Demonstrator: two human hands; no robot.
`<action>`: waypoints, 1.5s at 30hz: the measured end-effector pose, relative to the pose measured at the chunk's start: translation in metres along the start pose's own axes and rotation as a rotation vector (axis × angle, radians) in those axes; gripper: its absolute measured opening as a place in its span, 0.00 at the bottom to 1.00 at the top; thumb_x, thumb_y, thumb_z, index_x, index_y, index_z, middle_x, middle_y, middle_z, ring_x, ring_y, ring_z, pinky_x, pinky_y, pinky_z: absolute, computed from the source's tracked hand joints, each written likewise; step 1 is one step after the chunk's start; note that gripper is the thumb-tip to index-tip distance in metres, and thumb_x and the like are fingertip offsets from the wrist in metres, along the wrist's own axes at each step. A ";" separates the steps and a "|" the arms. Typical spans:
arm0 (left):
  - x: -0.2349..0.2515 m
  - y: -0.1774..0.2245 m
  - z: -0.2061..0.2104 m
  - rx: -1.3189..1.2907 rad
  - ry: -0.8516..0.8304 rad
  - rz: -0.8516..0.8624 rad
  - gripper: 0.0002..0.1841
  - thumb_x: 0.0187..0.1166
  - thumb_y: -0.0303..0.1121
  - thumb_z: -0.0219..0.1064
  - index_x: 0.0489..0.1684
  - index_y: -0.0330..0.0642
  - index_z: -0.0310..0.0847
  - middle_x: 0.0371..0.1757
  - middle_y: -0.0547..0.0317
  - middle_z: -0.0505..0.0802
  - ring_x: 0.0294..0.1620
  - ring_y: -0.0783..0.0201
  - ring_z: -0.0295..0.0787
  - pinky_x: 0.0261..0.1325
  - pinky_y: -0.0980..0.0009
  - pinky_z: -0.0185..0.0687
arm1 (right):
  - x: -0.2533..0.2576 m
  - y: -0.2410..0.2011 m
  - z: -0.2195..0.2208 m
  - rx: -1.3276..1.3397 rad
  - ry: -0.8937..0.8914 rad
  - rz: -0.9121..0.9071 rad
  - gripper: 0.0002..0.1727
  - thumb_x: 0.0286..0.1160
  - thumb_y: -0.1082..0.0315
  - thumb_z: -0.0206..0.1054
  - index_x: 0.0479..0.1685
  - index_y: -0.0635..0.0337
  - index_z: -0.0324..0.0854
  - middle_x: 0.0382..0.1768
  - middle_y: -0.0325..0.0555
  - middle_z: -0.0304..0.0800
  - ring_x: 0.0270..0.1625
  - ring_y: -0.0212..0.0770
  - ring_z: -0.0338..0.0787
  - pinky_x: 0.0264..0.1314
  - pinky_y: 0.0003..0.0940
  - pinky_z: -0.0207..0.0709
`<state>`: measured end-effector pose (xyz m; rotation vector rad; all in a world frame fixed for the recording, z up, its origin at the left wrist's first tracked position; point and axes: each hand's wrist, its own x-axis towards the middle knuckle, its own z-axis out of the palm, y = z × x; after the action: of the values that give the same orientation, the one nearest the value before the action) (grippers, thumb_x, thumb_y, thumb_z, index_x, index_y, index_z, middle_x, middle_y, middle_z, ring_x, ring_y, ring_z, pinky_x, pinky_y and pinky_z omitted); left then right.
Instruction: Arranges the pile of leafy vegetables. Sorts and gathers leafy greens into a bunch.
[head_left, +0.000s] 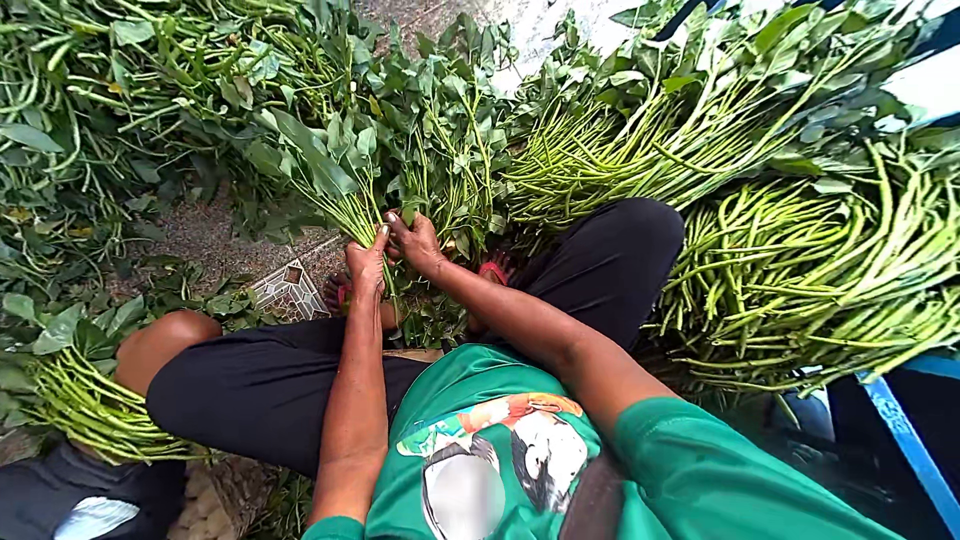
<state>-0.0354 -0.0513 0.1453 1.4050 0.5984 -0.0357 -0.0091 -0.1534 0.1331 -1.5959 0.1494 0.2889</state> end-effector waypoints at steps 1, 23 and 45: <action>0.000 0.003 -0.001 0.001 0.019 0.018 0.07 0.84 0.30 0.69 0.47 0.34 0.84 0.26 0.60 0.92 0.15 0.72 0.83 0.17 0.78 0.80 | -0.002 -0.003 -0.001 -0.109 0.028 -0.088 0.17 0.89 0.65 0.59 0.61 0.71 0.83 0.51 0.61 0.92 0.54 0.50 0.92 0.64 0.48 0.83; -0.014 0.022 -0.024 -0.370 -0.210 -0.217 0.11 0.93 0.43 0.57 0.51 0.49 0.80 0.40 0.60 0.95 0.42 0.60 0.97 0.52 0.60 0.95 | 0.058 0.006 -0.152 -0.856 0.041 0.252 0.24 0.83 0.55 0.67 0.66 0.67 0.83 0.68 0.68 0.85 0.75 0.67 0.82 0.75 0.68 0.73; 0.007 0.012 -0.018 -0.147 0.035 -0.284 0.10 0.83 0.34 0.69 0.54 0.41 0.81 0.32 0.60 0.88 0.22 0.70 0.83 0.23 0.76 0.83 | -0.066 0.022 -0.046 -0.794 -0.224 -0.674 0.09 0.69 0.71 0.77 0.43 0.64 0.87 0.43 0.57 0.90 0.51 0.58 0.91 0.56 0.55 0.84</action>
<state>-0.0310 -0.0303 0.1525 1.1731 0.8100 -0.1900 -0.0744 -0.2057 0.1309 -2.2610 -0.7536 -0.0210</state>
